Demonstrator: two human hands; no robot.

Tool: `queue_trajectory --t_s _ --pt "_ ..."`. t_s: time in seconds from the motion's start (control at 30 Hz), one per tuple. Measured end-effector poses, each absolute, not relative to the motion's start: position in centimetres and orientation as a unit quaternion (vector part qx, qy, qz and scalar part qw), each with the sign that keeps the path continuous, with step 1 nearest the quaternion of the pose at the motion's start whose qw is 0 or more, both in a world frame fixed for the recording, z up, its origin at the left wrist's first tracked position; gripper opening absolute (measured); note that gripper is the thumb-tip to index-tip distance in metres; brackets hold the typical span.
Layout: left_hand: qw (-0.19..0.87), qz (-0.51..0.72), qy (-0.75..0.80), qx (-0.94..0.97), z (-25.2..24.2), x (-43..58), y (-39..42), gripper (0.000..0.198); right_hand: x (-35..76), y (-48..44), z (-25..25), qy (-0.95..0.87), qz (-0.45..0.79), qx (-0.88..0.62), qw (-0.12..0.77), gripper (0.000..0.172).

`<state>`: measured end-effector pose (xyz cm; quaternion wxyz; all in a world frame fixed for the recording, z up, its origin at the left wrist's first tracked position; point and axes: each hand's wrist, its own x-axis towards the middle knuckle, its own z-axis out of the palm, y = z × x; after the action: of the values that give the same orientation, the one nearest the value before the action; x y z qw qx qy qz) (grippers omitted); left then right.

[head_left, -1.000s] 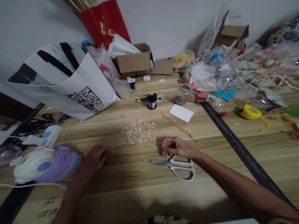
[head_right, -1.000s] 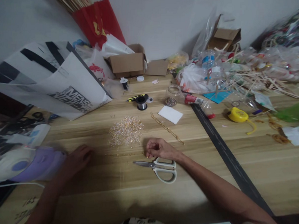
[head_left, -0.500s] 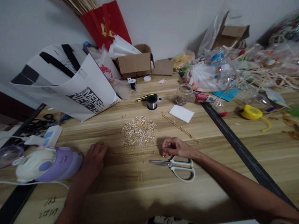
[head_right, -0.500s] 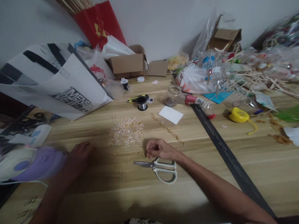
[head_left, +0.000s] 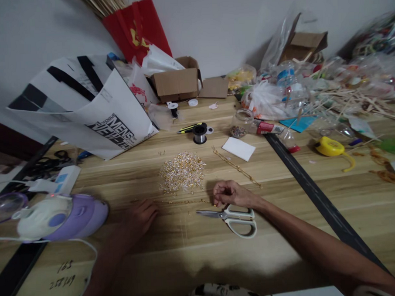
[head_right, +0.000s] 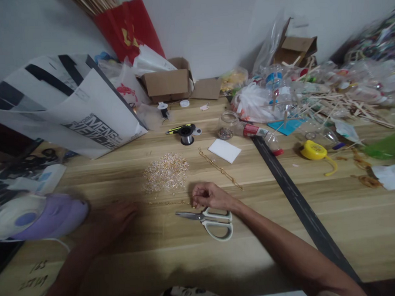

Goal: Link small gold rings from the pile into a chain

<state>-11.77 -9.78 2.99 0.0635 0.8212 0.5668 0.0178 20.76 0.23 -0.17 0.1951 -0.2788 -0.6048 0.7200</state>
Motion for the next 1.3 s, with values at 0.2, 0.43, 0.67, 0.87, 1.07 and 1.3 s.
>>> queue_trajectory --t_s 0.2,0.43,0.67,0.87,1.07,1.3 --pt "0.094 0.097 0.587 0.798 3.3 -12.1 -8.8 0.028 20.8 0.2 0.2 -0.612 0.712 -0.285 0.192 0.034" --pt "0.174 0.326 0.707 0.604 5.0 -11.8 -6.8 0.022 20.8 0.4 0.0 -0.615 0.71 -0.286 0.19 0.033" --pt "0.148 0.444 0.715 0.519 4.5 -11.5 -3.3 0.023 20.8 0.3 0.2 -0.609 0.715 -0.288 0.186 0.034" --pt "-0.031 0.284 0.783 0.553 3.2 -14.1 -1.6 0.022 20.7 0.3 0.5 -0.618 0.705 -0.297 0.184 0.033" --pt "-0.096 0.155 0.745 0.641 2.6 -15.4 -2.8 0.031 20.8 0.4 0.1 -0.614 0.703 -0.307 0.187 0.031" --pt "-0.032 0.057 0.74 0.669 2.6 -16.6 -7.2 0.028 20.9 0.4 0.0 -0.588 0.706 -0.341 0.2 0.034"
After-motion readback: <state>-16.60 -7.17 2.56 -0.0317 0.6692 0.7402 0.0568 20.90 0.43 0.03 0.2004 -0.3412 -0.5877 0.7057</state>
